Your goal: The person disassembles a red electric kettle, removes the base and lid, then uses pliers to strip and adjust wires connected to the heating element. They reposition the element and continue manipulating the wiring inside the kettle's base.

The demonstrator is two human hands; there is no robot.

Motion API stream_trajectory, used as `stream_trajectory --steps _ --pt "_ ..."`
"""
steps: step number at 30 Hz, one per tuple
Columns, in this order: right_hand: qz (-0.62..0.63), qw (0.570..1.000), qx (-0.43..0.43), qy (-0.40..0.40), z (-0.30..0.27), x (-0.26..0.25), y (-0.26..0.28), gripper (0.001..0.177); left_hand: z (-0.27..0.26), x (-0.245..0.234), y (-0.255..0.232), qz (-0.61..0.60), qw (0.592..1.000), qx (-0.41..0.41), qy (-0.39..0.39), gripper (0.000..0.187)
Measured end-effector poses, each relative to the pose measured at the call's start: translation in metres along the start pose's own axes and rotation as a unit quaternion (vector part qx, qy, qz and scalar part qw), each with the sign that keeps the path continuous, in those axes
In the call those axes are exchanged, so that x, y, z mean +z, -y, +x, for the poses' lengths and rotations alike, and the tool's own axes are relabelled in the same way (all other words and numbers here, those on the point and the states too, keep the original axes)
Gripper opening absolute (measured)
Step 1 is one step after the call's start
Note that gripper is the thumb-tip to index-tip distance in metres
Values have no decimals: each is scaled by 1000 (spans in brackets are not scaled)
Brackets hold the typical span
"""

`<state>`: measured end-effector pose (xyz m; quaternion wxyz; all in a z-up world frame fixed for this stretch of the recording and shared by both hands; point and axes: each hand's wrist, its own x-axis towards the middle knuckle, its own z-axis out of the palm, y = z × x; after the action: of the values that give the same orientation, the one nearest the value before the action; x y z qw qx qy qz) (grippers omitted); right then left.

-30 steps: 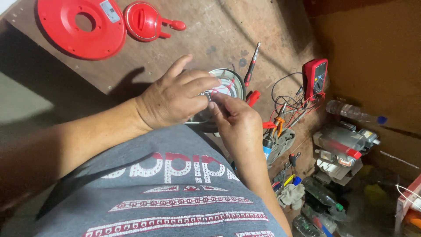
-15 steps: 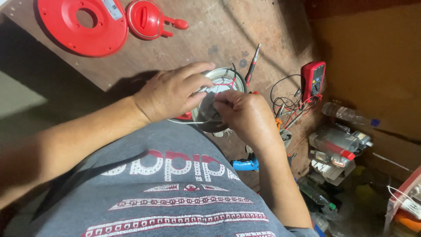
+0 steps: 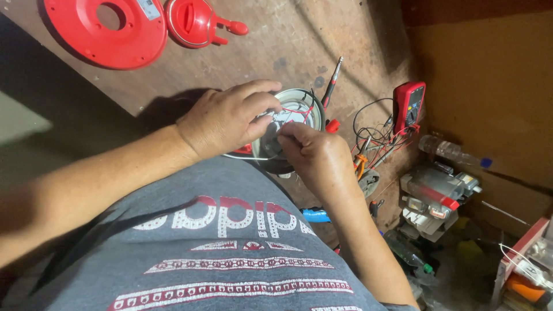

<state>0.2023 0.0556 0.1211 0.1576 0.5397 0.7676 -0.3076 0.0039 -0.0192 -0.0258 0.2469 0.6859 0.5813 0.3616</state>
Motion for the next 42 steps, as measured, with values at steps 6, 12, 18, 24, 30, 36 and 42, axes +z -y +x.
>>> stream_trajectory --steps 6,12,18,24,30,36,42 --pt "-21 999 32 -15 -1 9 1 24 1 -6 -5 0 1000 -16 12 21" --pt "10 995 98 -5 -1 5 7 27 0 -14 -10 2 999 -16 40 20" --pt "99 991 71 -63 -2 21 -2 21 20 -36 -37 -5 994 -54 99 18" --pt "161 976 76 -128 -16 30 -6 31 19 -20 -38 31 988 -78 128 7" --pt "158 967 -53 -194 -15 39 -37 95 15 -20 -36 58 992 -56 94 13" --pt "164 939 -177 -245 9 55 -48 62 18 -35 -50 135 988 -44 65 14" --pt "192 906 -252 -282 21 77 -65 55 10 -16 -42 169 984 -36 35 14"
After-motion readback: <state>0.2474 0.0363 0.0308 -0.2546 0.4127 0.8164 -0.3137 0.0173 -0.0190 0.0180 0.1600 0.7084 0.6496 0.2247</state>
